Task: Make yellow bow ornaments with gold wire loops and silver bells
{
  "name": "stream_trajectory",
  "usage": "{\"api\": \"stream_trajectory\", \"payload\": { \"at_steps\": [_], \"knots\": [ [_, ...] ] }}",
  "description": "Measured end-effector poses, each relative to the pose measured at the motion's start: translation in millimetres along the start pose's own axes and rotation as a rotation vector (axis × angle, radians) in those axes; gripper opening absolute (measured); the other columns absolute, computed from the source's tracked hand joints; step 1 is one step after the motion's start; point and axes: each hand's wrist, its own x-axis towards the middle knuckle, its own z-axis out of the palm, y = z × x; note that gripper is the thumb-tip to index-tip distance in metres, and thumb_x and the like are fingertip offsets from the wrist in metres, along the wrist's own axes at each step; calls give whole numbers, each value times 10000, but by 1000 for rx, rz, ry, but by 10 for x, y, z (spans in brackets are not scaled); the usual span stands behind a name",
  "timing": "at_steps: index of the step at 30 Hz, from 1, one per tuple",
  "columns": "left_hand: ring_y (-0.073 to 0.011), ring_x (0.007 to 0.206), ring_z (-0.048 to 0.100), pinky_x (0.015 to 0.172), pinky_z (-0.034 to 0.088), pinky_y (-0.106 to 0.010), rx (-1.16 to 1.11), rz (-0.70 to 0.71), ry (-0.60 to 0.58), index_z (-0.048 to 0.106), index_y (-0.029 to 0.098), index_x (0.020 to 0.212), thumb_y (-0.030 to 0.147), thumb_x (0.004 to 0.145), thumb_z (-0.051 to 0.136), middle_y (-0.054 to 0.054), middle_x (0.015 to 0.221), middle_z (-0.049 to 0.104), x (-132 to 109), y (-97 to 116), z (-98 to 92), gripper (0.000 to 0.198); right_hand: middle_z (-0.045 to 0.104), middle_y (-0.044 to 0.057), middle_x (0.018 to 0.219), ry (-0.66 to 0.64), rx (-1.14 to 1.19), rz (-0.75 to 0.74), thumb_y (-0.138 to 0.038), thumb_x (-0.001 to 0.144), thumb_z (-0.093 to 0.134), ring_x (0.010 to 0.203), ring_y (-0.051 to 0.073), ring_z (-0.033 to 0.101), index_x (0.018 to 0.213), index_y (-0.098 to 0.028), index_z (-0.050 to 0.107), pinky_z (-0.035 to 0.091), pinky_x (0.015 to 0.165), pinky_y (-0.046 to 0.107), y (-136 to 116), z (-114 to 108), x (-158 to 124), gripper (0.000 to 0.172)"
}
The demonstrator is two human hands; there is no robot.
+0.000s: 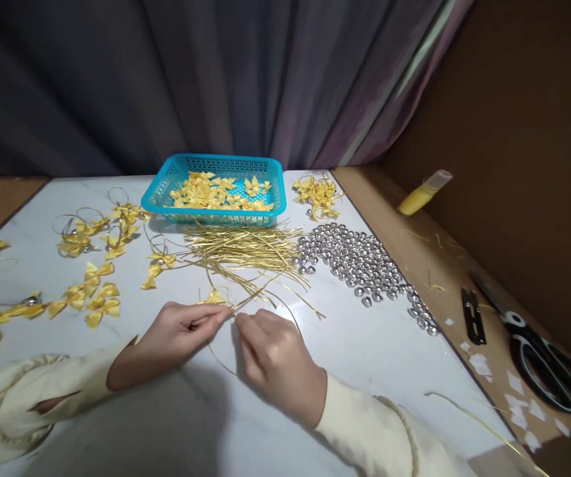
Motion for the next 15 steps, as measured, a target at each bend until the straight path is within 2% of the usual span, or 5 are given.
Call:
{"api": "stream_trajectory", "payload": {
  "at_steps": [7, 11, 15],
  "knots": [
    [-79, 491, 531, 474, 418, -143, 31, 49, 50, 716, 121, 787, 213, 831, 494, -3, 600, 675, -17, -28, 47, 244, 557, 70, 547, 3, 54, 77, -93, 857, 387, 506, 143, 475, 810, -40, 649, 385, 466, 254, 0, 56, -40, 272],
    [-73, 480, 524, 473, 415, -136, 58, 76, 97, 715, 128, 788, 217, 836, 490, -4, 597, 677, -19, -39, 51, 247, 648, 74, 645, 20, 178, 296, -130, 852, 457, 562, 137, 558, 789, -104, 678, 432, 546, 250, -1, 78, -33, 231],
    [-67, 465, 513, 465, 404, -133, 75, 84, 117, 715, 130, 772, 213, 836, 485, -3, 588, 675, -7, -25, 36, 253, 676, 21, 665, -47, 368, 594, -179, 826, 525, 560, 110, 564, 770, -165, 701, 426, 538, 217, 8, 68, 24, 185]
  ]
}}
